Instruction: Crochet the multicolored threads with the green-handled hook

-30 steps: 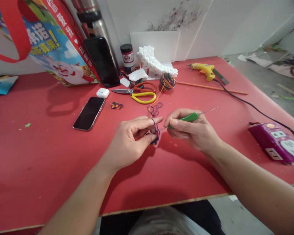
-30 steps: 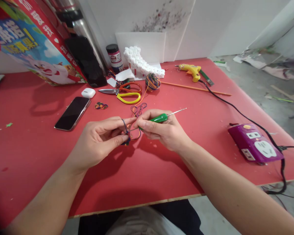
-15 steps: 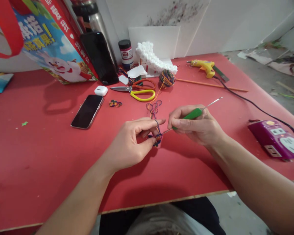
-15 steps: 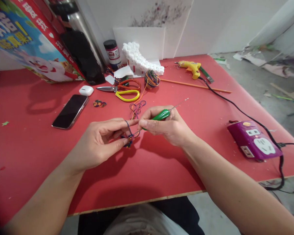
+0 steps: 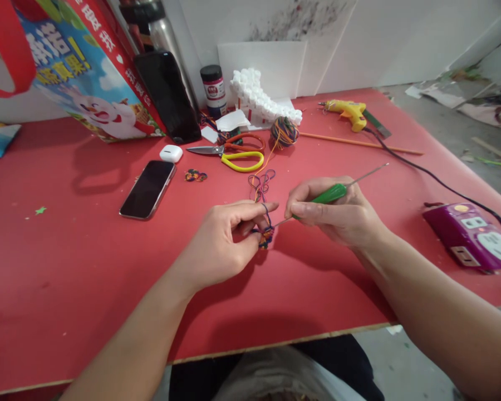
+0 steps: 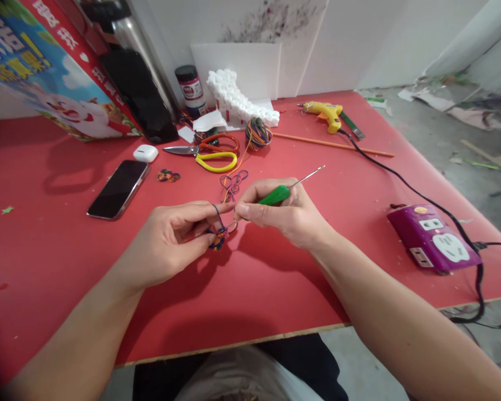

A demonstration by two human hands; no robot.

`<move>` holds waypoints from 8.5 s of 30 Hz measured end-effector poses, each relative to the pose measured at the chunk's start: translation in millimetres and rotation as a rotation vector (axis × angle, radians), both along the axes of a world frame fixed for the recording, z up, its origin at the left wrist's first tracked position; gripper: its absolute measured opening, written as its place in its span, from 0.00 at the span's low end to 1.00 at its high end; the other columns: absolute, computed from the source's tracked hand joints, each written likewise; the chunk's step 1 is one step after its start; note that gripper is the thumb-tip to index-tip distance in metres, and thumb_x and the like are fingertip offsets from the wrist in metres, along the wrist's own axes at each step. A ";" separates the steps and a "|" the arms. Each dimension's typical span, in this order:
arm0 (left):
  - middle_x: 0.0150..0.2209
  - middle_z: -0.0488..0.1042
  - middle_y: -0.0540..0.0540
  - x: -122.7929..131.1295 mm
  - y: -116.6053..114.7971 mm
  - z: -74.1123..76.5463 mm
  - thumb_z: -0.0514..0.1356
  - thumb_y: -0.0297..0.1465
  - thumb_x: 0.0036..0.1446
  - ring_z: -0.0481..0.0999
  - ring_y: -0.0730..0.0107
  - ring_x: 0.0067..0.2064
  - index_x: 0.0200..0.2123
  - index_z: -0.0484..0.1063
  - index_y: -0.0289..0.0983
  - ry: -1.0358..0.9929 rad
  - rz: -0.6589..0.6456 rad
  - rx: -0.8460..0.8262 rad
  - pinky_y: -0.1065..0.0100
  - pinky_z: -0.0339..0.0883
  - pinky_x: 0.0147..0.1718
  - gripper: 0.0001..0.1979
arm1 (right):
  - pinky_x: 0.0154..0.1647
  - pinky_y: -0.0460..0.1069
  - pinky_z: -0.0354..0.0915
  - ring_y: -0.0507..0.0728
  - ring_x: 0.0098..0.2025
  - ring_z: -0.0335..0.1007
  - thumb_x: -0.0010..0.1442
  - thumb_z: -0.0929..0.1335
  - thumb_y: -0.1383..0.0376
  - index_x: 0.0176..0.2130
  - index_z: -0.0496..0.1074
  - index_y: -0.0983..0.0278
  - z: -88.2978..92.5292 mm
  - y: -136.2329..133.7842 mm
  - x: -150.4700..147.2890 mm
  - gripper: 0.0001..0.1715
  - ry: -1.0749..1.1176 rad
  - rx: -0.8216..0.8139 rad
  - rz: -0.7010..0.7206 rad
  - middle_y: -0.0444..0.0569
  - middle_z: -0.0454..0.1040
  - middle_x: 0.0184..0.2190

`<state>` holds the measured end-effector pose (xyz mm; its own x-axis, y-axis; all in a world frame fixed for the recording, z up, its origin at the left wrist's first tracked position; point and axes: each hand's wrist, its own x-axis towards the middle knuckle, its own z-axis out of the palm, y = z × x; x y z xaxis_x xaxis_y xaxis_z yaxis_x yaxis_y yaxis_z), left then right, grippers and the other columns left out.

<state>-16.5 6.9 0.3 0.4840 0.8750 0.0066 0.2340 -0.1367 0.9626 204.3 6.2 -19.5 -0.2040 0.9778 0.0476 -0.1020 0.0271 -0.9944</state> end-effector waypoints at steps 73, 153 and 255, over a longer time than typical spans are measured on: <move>0.31 0.74 0.52 9.1 -3.2 -4.4 0.72 0.23 0.55 0.70 0.78 0.31 0.48 0.90 0.42 -0.356 0.360 -0.085 0.76 0.69 0.31 0.18 | 0.33 0.54 0.70 0.59 0.35 0.77 0.74 0.65 0.74 0.58 0.72 0.69 -24.9 -25.6 -35.3 0.15 -0.902 1.216 -0.273 0.55 0.81 0.39; 0.32 0.79 0.51 6.1 -0.3 -12.3 0.76 0.23 0.51 0.79 0.72 0.34 0.45 0.91 0.45 -0.540 0.241 -0.206 0.72 0.81 0.36 0.18 | 0.26 0.49 0.61 0.55 0.30 0.67 0.68 0.71 0.62 0.43 0.90 0.61 -5.7 -13.6 -16.0 0.15 0.162 0.096 0.072 0.51 0.79 0.29; 0.32 0.82 0.54 22.7 -2.3 -17.9 0.82 0.30 0.43 0.79 0.76 0.34 0.39 0.89 0.44 -0.740 0.420 -0.365 0.72 0.75 0.40 0.17 | 0.32 0.50 0.70 0.52 0.29 0.69 0.75 0.71 0.57 0.52 0.84 0.60 -20.3 -28.1 -47.8 0.13 0.102 0.264 -0.274 0.45 0.76 0.31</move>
<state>6.2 4.6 -17.6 0.1093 0.9864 -0.1227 -0.4956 0.1611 0.8535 156.4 -22.0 -39.8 0.0820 0.9467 0.3116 -0.1529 0.3209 -0.9347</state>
